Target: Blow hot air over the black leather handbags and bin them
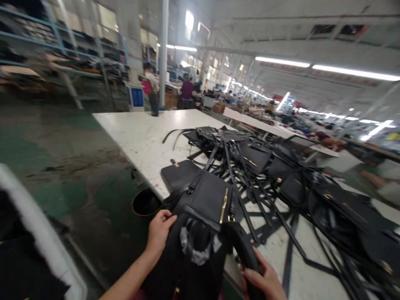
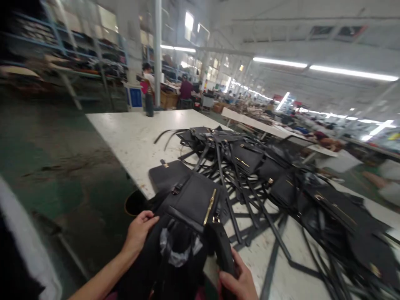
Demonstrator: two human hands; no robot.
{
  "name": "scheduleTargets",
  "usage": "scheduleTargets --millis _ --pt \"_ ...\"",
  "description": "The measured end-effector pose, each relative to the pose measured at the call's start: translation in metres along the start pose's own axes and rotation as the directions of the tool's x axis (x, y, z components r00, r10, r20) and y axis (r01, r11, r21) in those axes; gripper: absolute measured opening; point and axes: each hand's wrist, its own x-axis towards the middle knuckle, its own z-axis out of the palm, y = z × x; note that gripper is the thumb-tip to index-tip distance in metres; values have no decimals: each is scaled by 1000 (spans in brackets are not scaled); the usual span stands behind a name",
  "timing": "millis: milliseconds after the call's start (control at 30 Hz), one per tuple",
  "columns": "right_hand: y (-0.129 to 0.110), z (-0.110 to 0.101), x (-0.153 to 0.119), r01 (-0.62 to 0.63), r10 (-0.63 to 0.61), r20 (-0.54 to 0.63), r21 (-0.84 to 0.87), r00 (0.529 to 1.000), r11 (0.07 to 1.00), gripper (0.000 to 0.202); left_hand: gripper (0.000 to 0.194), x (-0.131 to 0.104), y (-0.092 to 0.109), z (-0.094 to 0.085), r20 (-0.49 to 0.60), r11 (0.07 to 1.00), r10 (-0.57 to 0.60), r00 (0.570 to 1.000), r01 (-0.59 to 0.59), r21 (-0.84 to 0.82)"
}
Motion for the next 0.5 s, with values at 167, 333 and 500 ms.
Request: scheduleTargets --millis 167,333,500 --pt "4 -30 4 69 -58 -52 247 997 967 61 47 17 -10 6 -35 993 -67 997 63 -99" --pt "3 -38 -2 -64 33 146 215 989 974 63 52 13 5 16 109 998 -56 992 60 -32" --pt "0 -27 14 -134 92 273 140 958 981 60 68 11 22 24 268 963 33 963 -102 249"
